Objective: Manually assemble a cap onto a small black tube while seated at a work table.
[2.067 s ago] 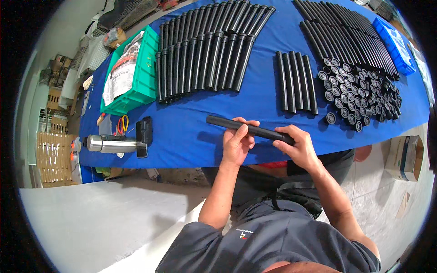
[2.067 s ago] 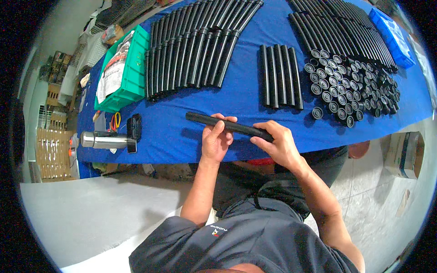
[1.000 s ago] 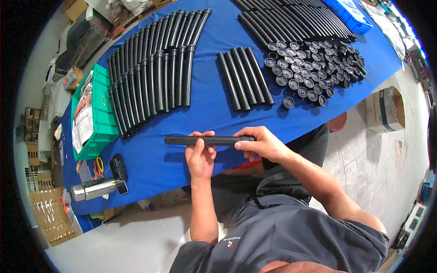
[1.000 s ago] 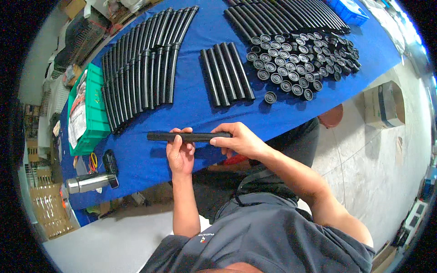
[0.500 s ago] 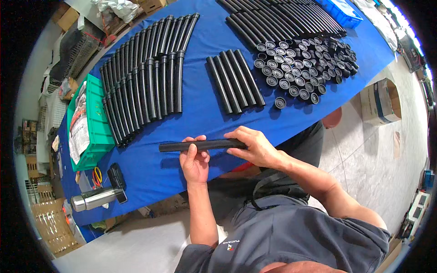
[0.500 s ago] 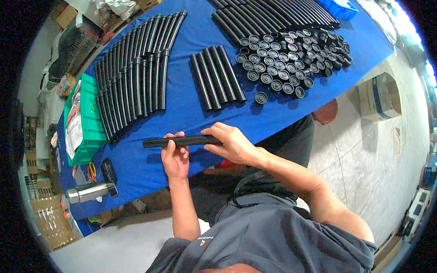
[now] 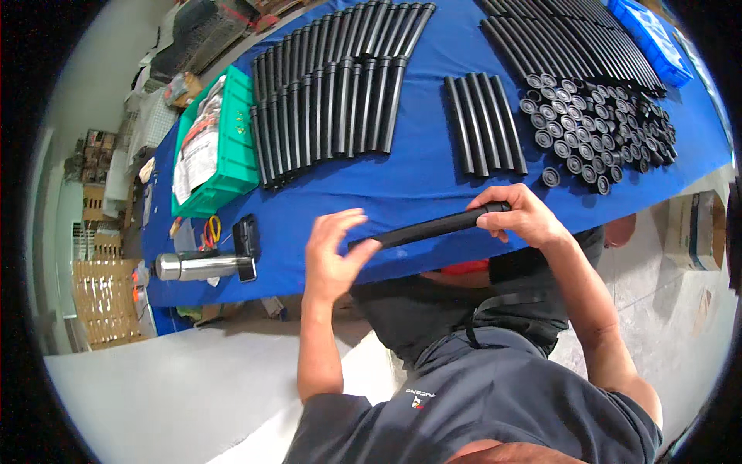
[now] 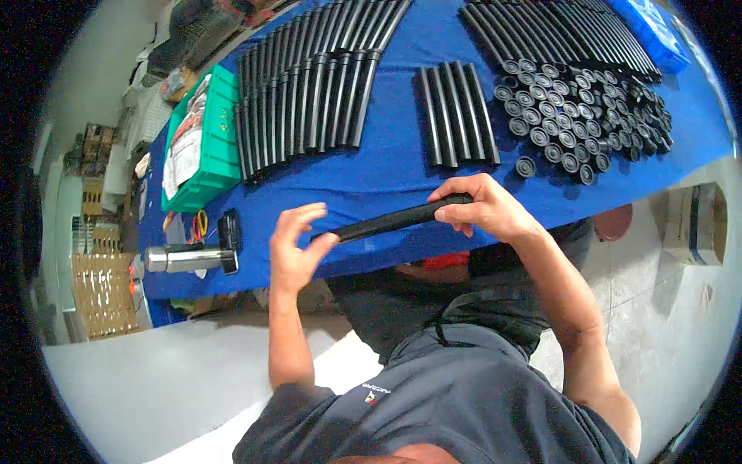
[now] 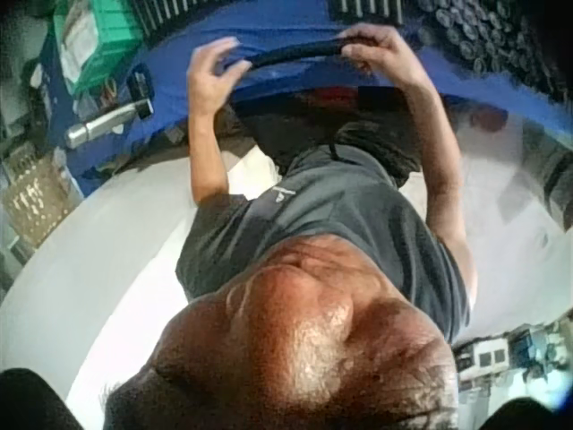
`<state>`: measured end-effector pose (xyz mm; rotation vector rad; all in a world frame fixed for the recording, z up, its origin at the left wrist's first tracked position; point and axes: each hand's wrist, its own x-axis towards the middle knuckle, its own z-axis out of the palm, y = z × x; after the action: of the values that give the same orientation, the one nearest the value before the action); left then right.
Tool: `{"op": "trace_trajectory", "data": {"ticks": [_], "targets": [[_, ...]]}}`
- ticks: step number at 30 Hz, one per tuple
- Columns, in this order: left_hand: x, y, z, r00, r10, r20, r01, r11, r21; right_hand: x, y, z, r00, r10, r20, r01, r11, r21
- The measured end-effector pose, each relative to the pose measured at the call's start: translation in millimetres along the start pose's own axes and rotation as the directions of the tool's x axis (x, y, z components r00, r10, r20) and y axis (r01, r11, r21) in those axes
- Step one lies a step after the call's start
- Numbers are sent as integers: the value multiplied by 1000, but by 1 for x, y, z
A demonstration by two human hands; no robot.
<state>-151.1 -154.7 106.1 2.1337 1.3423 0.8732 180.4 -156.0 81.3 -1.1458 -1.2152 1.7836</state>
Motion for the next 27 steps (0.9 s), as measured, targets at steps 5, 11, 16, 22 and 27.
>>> {"op": "trace_trajectory", "data": {"ticks": [5, 11, 16, 22, 27], "targets": [[-9, 21, -3, 969, -18, 246, -55, 956, 287, 38, -15, 13, 974, 52, 222, -31, 995, -97], [3, -21, -61, 993, -86, -81, 105, 957, 270, 88, -2, 43, 962, -14, 273, -40, 980, 193], [91, -79, -111, 898, -287, -334, 263, 958, -117, 138, 9, 86, 651, 130, 748, -90, 992, -94], [242, -134, -147, 839, -451, -304, 285, 841, -460, 170, 35, 89, 481, 105, 871, -291, 956, 45], [344, -207, -161, 748, -557, -361, 498, 831, -249, 166, 34, 88, 387, 149, 910, -211, 975, -70]]}}
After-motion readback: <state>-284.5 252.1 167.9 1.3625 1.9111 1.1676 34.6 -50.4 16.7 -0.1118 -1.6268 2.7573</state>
